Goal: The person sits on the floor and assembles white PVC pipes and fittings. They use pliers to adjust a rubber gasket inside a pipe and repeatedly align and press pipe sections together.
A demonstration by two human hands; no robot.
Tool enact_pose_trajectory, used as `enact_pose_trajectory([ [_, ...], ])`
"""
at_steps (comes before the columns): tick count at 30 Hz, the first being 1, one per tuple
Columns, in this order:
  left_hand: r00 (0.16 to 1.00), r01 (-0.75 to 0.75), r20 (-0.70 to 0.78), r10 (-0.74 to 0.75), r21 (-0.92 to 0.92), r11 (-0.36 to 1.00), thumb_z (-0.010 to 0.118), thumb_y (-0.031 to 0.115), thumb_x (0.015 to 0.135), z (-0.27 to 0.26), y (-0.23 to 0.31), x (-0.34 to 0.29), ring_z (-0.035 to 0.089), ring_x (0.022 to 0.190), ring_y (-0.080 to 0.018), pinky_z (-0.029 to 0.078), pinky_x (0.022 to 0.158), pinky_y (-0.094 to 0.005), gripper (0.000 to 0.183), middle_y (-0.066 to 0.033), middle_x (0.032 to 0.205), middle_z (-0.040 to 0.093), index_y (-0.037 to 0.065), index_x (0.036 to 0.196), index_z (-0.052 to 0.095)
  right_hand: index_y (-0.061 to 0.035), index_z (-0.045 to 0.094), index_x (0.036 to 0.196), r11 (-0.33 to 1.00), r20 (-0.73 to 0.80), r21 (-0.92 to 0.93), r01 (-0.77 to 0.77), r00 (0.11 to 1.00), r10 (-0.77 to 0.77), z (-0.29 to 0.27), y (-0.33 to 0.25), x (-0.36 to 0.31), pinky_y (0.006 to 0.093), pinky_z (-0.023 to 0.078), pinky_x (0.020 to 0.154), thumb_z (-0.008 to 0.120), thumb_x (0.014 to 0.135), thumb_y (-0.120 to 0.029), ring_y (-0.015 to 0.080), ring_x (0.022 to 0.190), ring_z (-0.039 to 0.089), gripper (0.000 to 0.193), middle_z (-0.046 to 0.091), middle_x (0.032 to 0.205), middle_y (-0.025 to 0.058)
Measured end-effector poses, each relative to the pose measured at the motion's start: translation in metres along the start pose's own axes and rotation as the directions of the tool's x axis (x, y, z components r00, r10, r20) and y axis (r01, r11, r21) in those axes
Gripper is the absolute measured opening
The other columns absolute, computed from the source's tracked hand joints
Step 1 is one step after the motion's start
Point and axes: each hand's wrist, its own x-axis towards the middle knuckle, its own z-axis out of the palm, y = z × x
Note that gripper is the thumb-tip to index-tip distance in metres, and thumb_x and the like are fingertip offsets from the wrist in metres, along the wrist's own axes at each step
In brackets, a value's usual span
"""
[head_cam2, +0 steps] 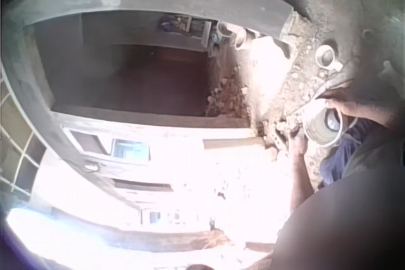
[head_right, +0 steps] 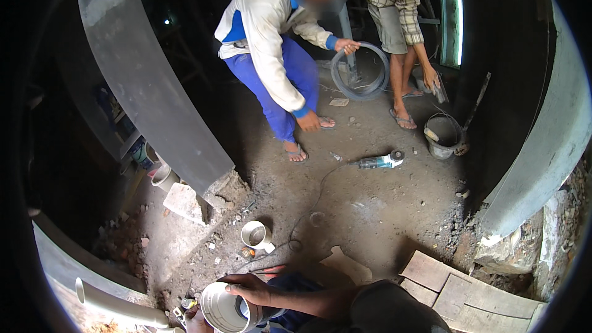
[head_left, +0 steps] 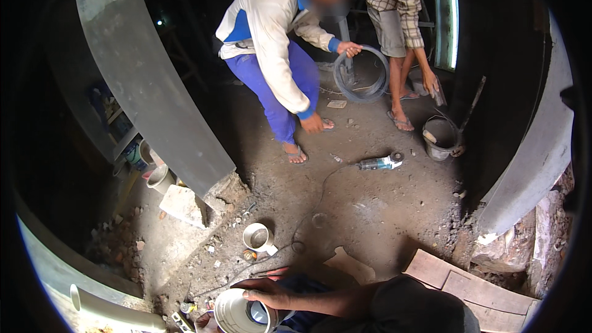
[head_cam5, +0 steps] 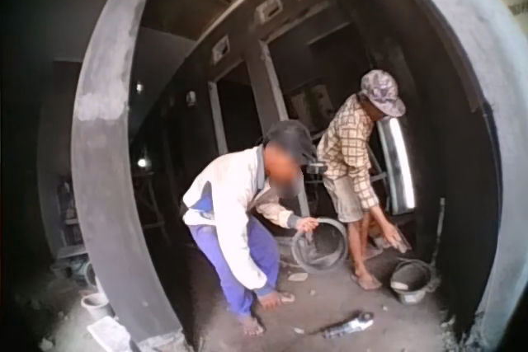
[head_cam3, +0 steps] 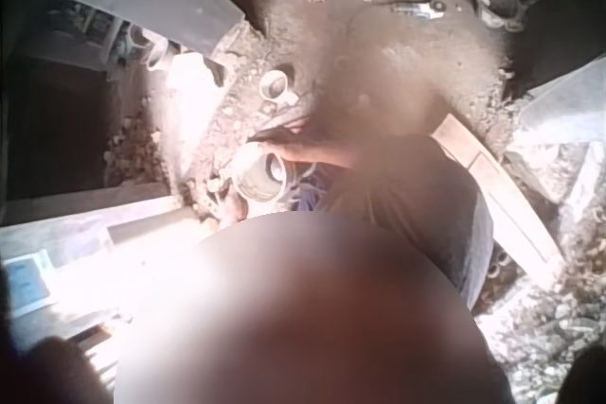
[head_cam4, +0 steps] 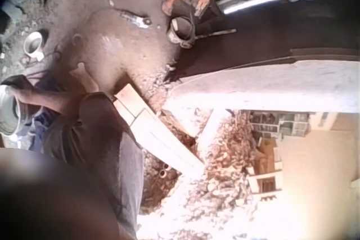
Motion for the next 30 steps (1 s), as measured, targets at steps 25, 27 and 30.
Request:
enact_pose_trajectory([
  [25, 0.942, 0.19, -0.067, -0.328, -0.698, 0.69, 0.066, 0.032, 0.093, 0.013, 0.016, -0.028, 0.067, 0.085, -0.0153, 0.056, 0.07, -0.0299, 0.043, -0.0099, 0.095, 0.07, -0.004, 0.115, 0.064, 0.0048, 0.063, 0.119, 0.986, -0.125, 0.145, -0.088, 0.986, 0.107, 0.002, -0.009, 0.01, 0.0305, 0.046, 0.091, 0.051, 0.088, -0.019, 0.0179, 0.102, 0.061, 0.041, 0.068, 0.109, 0.0123],
  [27, 0.94, 0.241, -0.043, -0.338, -0.616, 0.75, 0.069, 0.035, 0.091, 0.018, 0.022, -0.043, 0.067, 0.084, -0.0156, 0.057, 0.071, -0.03, 0.048, -0.0106, 0.095, 0.07, -0.005, 0.116, 0.063, 0.0049, 0.063, 0.12, 0.971, -0.172, 0.212, -0.114, 0.973, 0.152, 0.006, -0.007, 0.017, 0.0309, 0.045, 0.092, 0.051, 0.087, -0.02, 0.0205, 0.102, 0.062, 0.043, 0.068, 0.109, 0.0141],
  [30, 0.939, 0.261, -0.024, -0.342, -0.598, 0.758, 0.074, 0.034, 0.087, 0.025, 0.02, -0.058, 0.068, 0.077, -0.0146, 0.057, 0.064, -0.0264, 0.052, -0.0116, 0.094, 0.069, -0.006, 0.117, 0.061, 0.0074, 0.061, 0.12, 0.981, -0.156, 0.176, -0.086, 0.981, 0.114, 0.02, -0.003, 0.022, 0.0349, 0.048, 0.092, 0.053, 0.086, -0.027, 0.0242, 0.105, 0.062, 0.049, 0.066, 0.112, 0.0176],
])
